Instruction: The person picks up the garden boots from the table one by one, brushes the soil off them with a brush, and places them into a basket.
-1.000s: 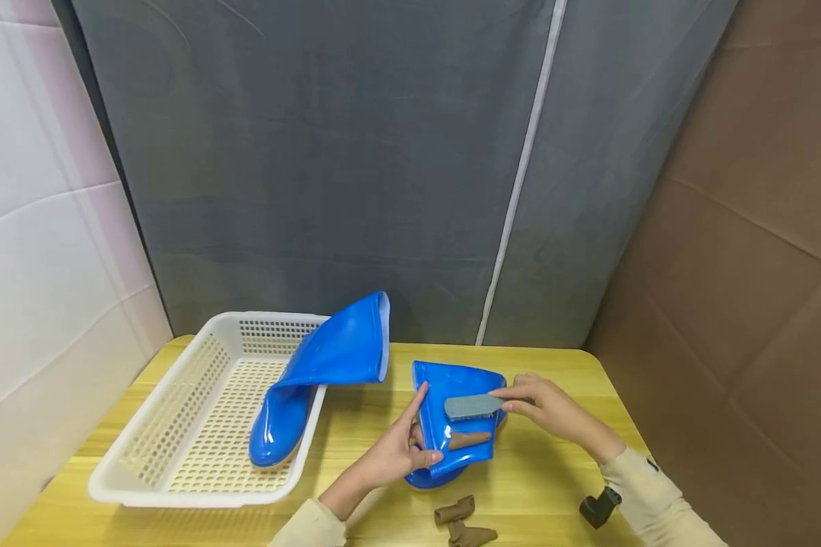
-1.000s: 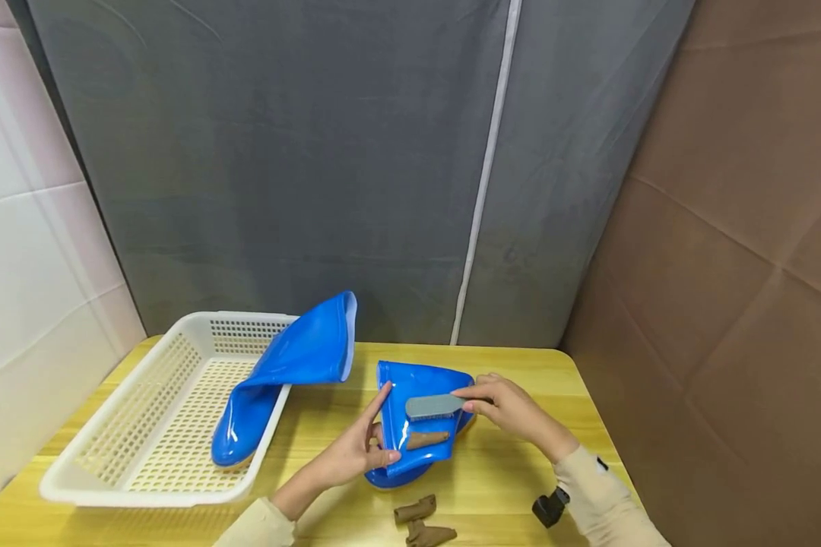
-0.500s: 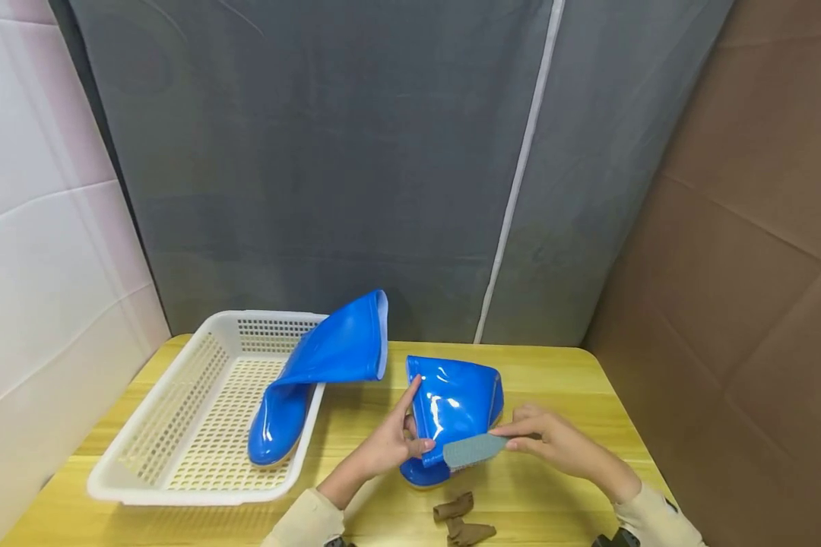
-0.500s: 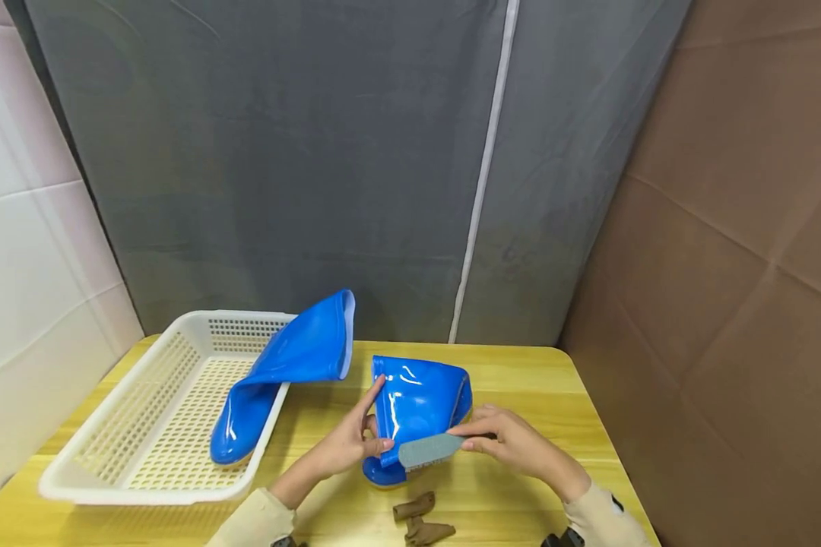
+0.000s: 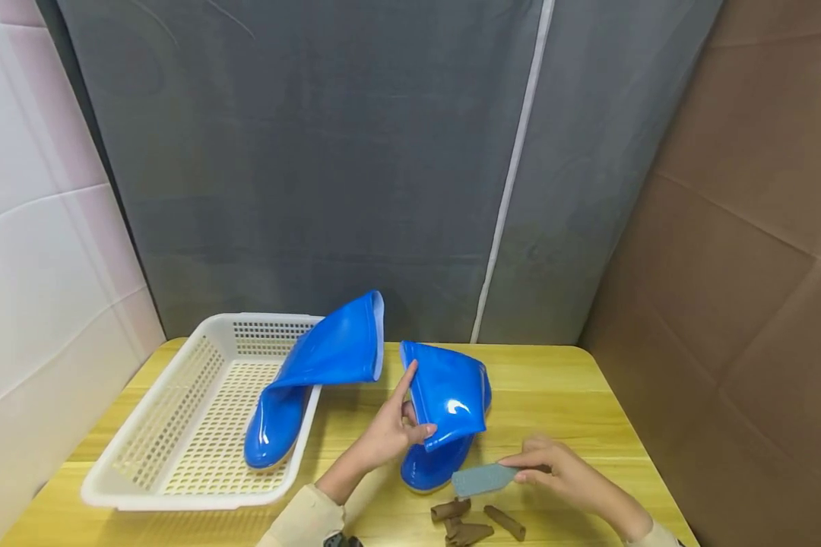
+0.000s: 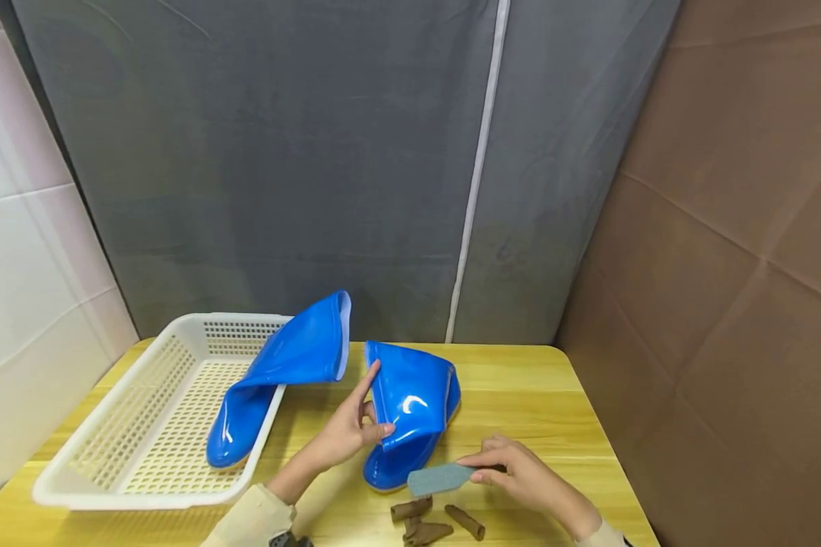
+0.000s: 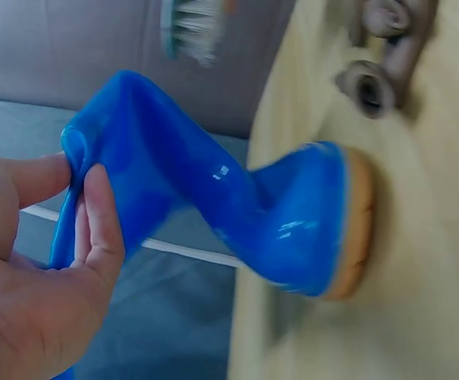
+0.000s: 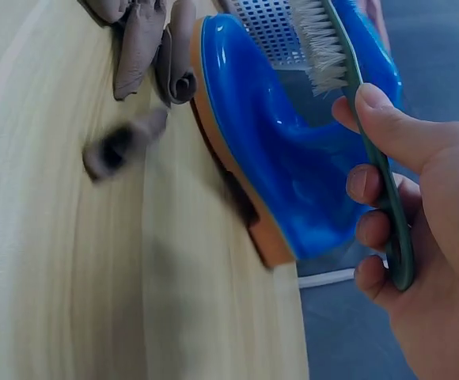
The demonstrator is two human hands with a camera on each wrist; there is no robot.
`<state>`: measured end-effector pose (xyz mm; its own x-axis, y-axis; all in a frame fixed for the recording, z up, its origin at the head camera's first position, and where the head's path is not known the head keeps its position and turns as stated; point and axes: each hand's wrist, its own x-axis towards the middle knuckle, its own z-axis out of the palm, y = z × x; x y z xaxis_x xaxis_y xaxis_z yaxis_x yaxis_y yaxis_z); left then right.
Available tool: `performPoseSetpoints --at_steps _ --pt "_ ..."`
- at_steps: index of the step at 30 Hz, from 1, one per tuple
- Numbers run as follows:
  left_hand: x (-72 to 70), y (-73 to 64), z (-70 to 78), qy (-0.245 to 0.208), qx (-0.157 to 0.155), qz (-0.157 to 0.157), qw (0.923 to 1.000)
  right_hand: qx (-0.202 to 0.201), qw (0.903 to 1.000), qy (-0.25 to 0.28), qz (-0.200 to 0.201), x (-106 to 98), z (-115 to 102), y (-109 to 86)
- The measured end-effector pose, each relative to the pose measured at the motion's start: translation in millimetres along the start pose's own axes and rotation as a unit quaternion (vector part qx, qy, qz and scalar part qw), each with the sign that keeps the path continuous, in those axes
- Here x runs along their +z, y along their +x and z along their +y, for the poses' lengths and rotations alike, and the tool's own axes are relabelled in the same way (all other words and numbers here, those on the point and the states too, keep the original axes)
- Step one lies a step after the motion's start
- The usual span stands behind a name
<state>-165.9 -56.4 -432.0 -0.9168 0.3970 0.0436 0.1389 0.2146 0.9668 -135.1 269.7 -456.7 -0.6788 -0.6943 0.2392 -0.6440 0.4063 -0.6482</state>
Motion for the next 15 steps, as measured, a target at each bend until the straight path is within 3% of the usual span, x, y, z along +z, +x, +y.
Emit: performPoseSetpoints --at_steps 9,15 --pt "-5.7 23.5 42.1 0.042 0.024 0.079 0.9957 0.041 0.9988 0.027 0.009 1 7 -13.4" --pt "-16.3 45.9 70.4 0.106 0.002 0.134 0.9853 0.071 0.9956 0.061 0.008 0 13 -20.5"
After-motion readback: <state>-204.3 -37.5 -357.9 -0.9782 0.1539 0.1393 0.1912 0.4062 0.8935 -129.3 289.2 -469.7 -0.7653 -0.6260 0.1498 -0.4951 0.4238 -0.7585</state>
